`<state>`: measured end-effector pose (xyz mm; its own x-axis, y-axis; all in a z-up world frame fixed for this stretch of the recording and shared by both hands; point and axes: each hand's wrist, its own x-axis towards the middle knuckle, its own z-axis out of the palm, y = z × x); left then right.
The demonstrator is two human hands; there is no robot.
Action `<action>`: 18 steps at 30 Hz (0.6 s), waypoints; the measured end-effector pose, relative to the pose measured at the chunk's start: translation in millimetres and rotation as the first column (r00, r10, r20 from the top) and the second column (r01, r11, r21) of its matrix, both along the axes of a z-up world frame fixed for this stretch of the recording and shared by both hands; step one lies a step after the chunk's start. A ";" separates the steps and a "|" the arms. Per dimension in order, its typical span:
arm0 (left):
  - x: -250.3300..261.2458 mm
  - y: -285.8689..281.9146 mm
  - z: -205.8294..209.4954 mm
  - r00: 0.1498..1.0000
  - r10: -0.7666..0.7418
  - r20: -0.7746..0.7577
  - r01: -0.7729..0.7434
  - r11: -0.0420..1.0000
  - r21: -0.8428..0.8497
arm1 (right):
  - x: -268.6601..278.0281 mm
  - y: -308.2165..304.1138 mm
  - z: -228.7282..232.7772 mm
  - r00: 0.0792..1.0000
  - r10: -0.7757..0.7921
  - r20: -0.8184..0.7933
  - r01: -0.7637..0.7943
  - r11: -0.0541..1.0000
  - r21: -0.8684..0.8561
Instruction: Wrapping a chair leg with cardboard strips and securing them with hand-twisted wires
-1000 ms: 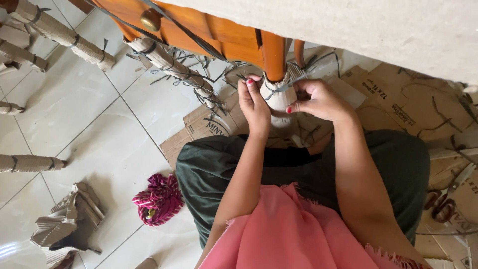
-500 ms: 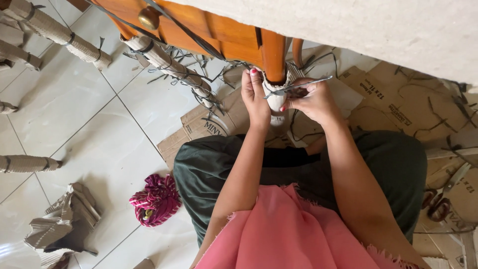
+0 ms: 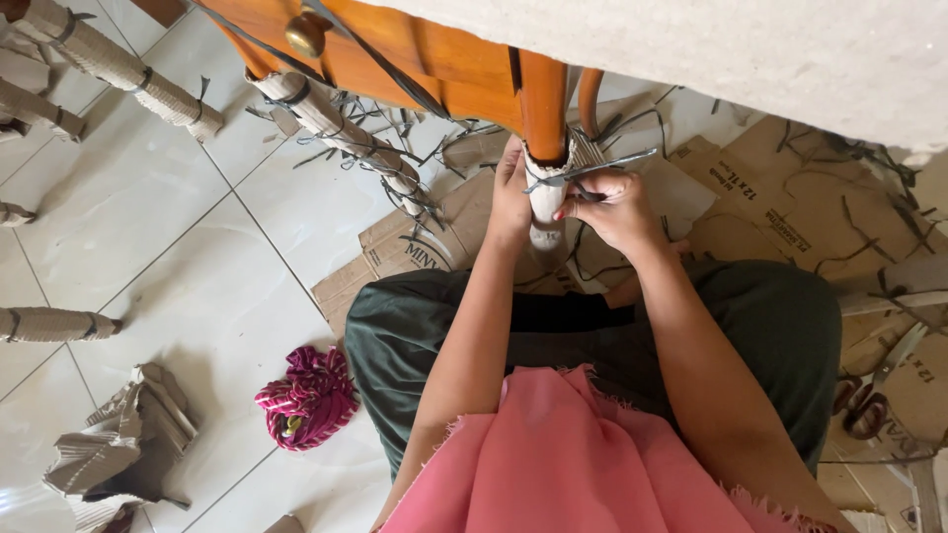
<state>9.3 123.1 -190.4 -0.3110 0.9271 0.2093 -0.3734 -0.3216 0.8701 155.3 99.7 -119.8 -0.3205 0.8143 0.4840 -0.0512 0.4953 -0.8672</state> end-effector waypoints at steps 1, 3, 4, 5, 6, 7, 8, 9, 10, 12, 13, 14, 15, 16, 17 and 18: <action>-0.6 -0.6 1.2 1.000 -0.002 0.000 0.002 1.000 0.001 | 1.7 1.5 -2.3 1.000 -0.002 0.000 0.002 1.000 0.001; -0.8 -0.4 2.7 0.998 -0.052 0.031 0.053 0.999 -0.008 | 6.2 5.6 -7.7 0.998 0.044 0.041 -0.045 0.998 0.038; -1.7 -1.0 10.4 0.998 -0.056 0.031 0.056 0.998 -0.007 | 6.9 9.2 -10.8 0.998 0.040 0.042 -0.041 0.998 0.039; -3.5 -3.8 17.3 0.991 -0.128 0.049 0.130 0.991 -0.042 | 6.8 11.1 -14.8 0.998 0.049 0.040 -0.051 0.998 0.037; -5.5 -6.6 24.0 0.978 -0.198 0.069 0.203 0.976 -0.077 | 6.6 13.1 -18.9 0.998 0.059 0.038 -0.060 0.998 0.035; -7.9 -4.5 21.1 0.978 -0.197 0.068 0.202 0.976 -0.079 | 7.2 16.7 -25.4 0.998 0.060 0.037 -0.061 0.998 0.033; -10.5 -2.3 18.3 0.979 -0.190 0.074 0.196 0.977 -0.085 | 7.6 20.3 -31.7 0.998 0.062 0.028 -0.062 0.998 0.033; -13.6 -0.7 15.4 0.980 -0.182 0.080 0.189 0.978 -0.092 | 7.6 23.6 -38.2 0.998 0.065 0.019 -0.065 0.997 0.031; -16.5 0.6 12.6 0.981 -0.180 0.079 0.187 0.978 -0.095 | 8.1 29.2 -48.3 0.998 0.067 0.017 -0.067 0.997 0.029; -21.8 7.1 9.0 0.983 -0.160 0.095 0.170 0.980 -0.106 | 9.7 43.9 -66.3 0.999 0.031 0.039 -0.034 0.997 0.071; -22.8 8.4 6.0 0.983 -0.159 0.094 0.169 0.980 -0.108 | 11.1 47.3 -76.1 0.999 0.032 0.037 -0.035 0.997 0.070; -23.8 9.6 3.0 0.984 -0.149 0.103 0.160 0.980 -0.117 | 12.4 50.5 -86.0 0.998 0.056 0.028 -0.056 0.998 0.028; -25.3 11.3 0.3 0.984 -0.138 0.111 0.151 0.981 -0.124 | 13.3 54.4 -95.5 0.997 0.079 0.019 -0.079 0.997 -0.011; -25.2 13.0 -2.8 0.985 -0.137 0.109 0.150 0.981 -0.125 | 8.6 52.4 -82.0 0.997 0.080 0.017 -0.080 0.997 -0.012; -25.0 13.9 -6.4 0.985 -0.125 0.119 0.140 0.981 -0.133 | 4.1 49.8 -68.9 0.994 0.105 0.006 -0.105 0.994 -0.018; -24.7 14.5 -10.0 0.985 -0.113 0.128 0.130 0.981 -0.142 | -0.3 47.0 -55.8 0.991 0.130 -0.005 -0.131 0.991 -0.023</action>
